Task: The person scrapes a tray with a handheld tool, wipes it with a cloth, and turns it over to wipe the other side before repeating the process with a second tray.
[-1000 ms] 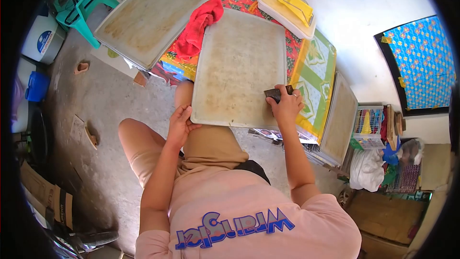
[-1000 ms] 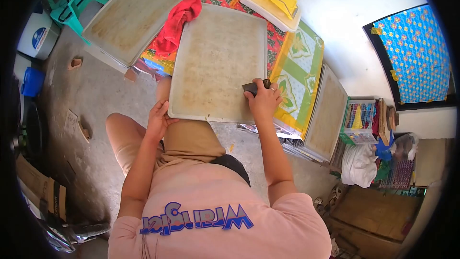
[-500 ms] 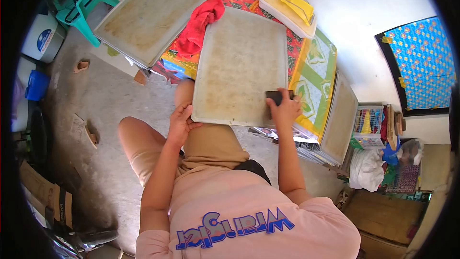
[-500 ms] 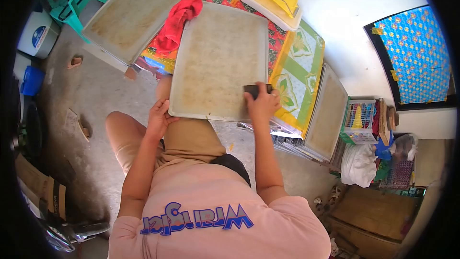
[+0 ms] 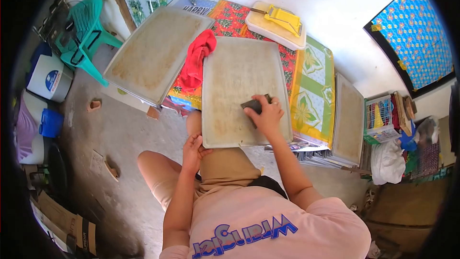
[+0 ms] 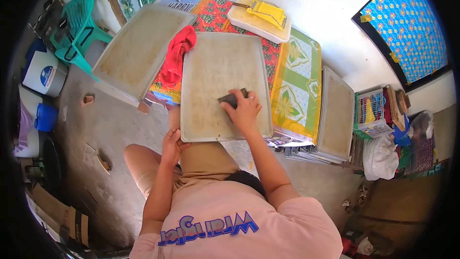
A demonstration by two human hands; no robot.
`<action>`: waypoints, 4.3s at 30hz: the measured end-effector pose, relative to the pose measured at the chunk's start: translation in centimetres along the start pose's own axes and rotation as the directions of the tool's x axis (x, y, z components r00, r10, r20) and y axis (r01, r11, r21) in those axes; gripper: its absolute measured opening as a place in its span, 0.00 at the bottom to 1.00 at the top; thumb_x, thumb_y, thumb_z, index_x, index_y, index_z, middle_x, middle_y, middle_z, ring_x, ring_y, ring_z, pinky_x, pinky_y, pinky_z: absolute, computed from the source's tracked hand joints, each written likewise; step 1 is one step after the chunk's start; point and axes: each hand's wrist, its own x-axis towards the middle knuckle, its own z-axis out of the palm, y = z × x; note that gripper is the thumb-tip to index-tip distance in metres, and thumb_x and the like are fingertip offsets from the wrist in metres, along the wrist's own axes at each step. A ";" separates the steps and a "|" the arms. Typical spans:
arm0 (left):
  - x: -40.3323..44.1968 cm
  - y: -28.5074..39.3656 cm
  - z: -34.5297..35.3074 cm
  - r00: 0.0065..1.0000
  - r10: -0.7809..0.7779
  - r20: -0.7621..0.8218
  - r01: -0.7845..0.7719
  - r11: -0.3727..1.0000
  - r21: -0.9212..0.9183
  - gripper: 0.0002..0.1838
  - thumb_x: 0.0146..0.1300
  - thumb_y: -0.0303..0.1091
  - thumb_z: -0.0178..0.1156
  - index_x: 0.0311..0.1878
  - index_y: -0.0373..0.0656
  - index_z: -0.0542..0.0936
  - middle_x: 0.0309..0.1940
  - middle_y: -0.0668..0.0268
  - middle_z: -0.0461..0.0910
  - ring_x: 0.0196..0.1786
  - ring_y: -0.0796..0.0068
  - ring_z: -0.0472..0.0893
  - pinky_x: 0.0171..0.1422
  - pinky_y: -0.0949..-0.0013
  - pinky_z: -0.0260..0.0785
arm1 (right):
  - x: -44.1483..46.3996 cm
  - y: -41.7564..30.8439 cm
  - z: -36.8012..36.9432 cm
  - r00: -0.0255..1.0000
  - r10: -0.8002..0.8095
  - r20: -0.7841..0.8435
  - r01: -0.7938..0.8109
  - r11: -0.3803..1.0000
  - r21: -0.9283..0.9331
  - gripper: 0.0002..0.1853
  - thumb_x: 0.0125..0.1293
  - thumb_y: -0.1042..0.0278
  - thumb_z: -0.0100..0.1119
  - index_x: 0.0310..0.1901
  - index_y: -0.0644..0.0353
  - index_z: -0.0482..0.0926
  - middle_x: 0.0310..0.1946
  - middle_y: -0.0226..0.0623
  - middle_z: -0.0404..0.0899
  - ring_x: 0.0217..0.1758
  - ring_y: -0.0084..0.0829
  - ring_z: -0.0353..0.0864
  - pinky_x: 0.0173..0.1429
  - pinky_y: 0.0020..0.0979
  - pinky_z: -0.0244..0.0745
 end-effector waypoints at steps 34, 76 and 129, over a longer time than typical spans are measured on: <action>-0.1 0.8 0.9 1.000 0.016 -0.010 -0.015 0.995 0.099 0.21 0.73 0.38 0.57 0.64 0.41 0.71 0.52 0.65 0.82 0.46 0.76 0.85 0.42 0.72 0.83 | 13.4 3.7 0.9 0.993 -0.019 -0.113 -0.017 0.950 -0.312 0.22 0.51 0.52 0.74 0.49 0.41 0.82 0.54 0.45 0.74 0.61 0.47 0.68 0.58 0.50 0.62; 0.3 0.7 0.3 0.999 -0.009 0.040 0.010 1.000 -0.004 0.20 0.72 0.34 0.58 0.63 0.38 0.72 0.54 0.65 0.81 0.48 0.75 0.84 0.47 0.67 0.84 | 25.1 7.3 3.5 0.977 -0.023 -0.213 -0.089 0.861 -0.501 0.27 0.51 0.48 0.74 0.55 0.34 0.77 0.57 0.47 0.73 0.61 0.48 0.69 0.59 0.50 0.63; -3.2 3.6 7.7 0.653 0.545 0.526 -0.572 -0.101 0.814 0.32 0.57 0.45 0.69 0.63 0.41 0.73 0.57 0.56 0.77 0.59 0.53 0.74 0.61 0.52 0.64 | -0.8 -2.2 -2.2 0.985 -0.170 -0.014 0.158 0.875 0.457 0.22 0.63 0.76 0.57 0.58 0.45 0.77 0.41 0.46 0.74 0.41 0.49 0.79 0.44 0.43 0.76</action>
